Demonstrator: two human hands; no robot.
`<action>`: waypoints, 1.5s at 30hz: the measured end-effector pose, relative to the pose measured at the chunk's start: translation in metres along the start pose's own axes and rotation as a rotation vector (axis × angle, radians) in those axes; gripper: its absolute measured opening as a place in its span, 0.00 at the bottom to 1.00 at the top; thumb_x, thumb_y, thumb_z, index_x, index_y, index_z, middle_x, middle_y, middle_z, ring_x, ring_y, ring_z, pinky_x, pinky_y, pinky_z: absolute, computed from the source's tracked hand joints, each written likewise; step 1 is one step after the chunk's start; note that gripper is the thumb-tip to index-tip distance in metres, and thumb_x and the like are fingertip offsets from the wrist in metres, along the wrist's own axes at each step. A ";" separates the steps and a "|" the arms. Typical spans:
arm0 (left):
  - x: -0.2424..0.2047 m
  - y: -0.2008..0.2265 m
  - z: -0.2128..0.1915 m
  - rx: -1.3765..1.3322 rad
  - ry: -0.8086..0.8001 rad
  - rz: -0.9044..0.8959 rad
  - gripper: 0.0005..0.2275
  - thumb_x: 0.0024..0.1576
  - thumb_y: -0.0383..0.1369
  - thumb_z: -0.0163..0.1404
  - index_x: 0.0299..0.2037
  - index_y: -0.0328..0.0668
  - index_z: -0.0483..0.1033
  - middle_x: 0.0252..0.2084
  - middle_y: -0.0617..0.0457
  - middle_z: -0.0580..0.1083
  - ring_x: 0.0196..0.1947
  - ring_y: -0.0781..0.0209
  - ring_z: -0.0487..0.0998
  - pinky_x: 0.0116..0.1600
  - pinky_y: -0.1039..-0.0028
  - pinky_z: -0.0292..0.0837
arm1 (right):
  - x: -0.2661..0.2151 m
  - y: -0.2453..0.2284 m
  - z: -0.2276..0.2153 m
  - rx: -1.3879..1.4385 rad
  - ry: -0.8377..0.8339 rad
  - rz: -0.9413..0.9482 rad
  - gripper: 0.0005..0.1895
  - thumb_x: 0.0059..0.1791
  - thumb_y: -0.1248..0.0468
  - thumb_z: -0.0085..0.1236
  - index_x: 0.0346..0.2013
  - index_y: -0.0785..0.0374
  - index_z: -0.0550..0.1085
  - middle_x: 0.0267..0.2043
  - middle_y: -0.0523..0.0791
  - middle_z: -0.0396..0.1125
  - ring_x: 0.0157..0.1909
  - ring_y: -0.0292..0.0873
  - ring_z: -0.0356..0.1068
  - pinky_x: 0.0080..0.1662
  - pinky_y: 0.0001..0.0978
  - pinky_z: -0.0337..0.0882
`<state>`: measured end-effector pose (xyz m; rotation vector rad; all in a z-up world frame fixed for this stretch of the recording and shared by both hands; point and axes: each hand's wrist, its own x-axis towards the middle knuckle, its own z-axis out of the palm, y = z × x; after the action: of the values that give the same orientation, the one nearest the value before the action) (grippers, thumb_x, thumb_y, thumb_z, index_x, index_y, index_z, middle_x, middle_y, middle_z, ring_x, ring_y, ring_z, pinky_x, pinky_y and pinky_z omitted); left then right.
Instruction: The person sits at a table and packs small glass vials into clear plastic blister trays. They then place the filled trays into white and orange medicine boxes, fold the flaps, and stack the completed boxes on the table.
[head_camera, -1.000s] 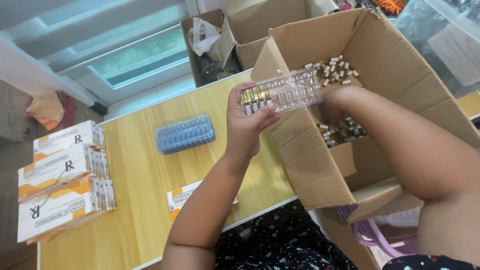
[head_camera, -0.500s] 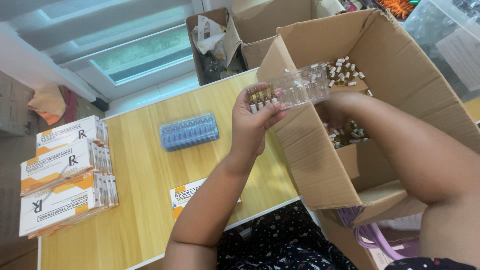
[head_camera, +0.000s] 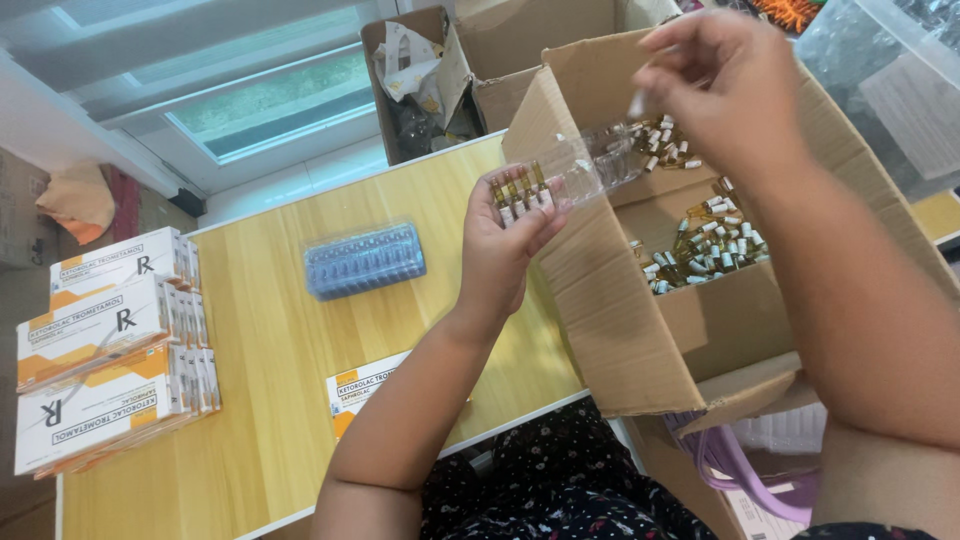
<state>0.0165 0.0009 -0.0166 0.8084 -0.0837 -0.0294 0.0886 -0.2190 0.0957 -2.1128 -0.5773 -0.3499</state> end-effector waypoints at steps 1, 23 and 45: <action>-0.001 0.000 0.001 0.019 -0.015 0.007 0.21 0.58 0.18 0.49 0.60 0.36 0.60 0.57 0.35 0.72 0.50 0.52 0.80 0.54 0.67 0.81 | -0.004 -0.011 0.007 0.226 -0.023 -0.003 0.11 0.55 0.68 0.66 0.51 0.60 0.77 0.45 0.46 0.75 0.46 0.35 0.76 0.49 0.27 0.76; -0.004 0.004 0.003 0.138 0.100 0.202 0.23 0.49 0.16 0.62 0.52 0.35 0.65 0.43 0.47 0.74 0.40 0.60 0.80 0.45 0.71 0.82 | 0.000 0.009 0.032 -0.204 0.245 -0.349 0.15 0.56 0.54 0.63 0.47 0.62 0.75 0.44 0.49 0.68 0.49 0.53 0.65 0.53 0.47 0.64; -0.007 0.012 0.008 0.092 0.137 0.166 0.18 0.54 0.20 0.61 0.50 0.37 0.67 0.42 0.48 0.76 0.38 0.60 0.80 0.41 0.69 0.84 | 0.011 0.081 0.007 -0.713 -0.579 0.292 0.23 0.44 0.63 0.69 0.54 0.56 0.79 0.44 0.49 0.77 0.43 0.48 0.77 0.46 0.42 0.75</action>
<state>0.0088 0.0037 -0.0031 0.8907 -0.0224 0.1882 0.1404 -0.2500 0.0405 -2.9726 -0.4919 0.2879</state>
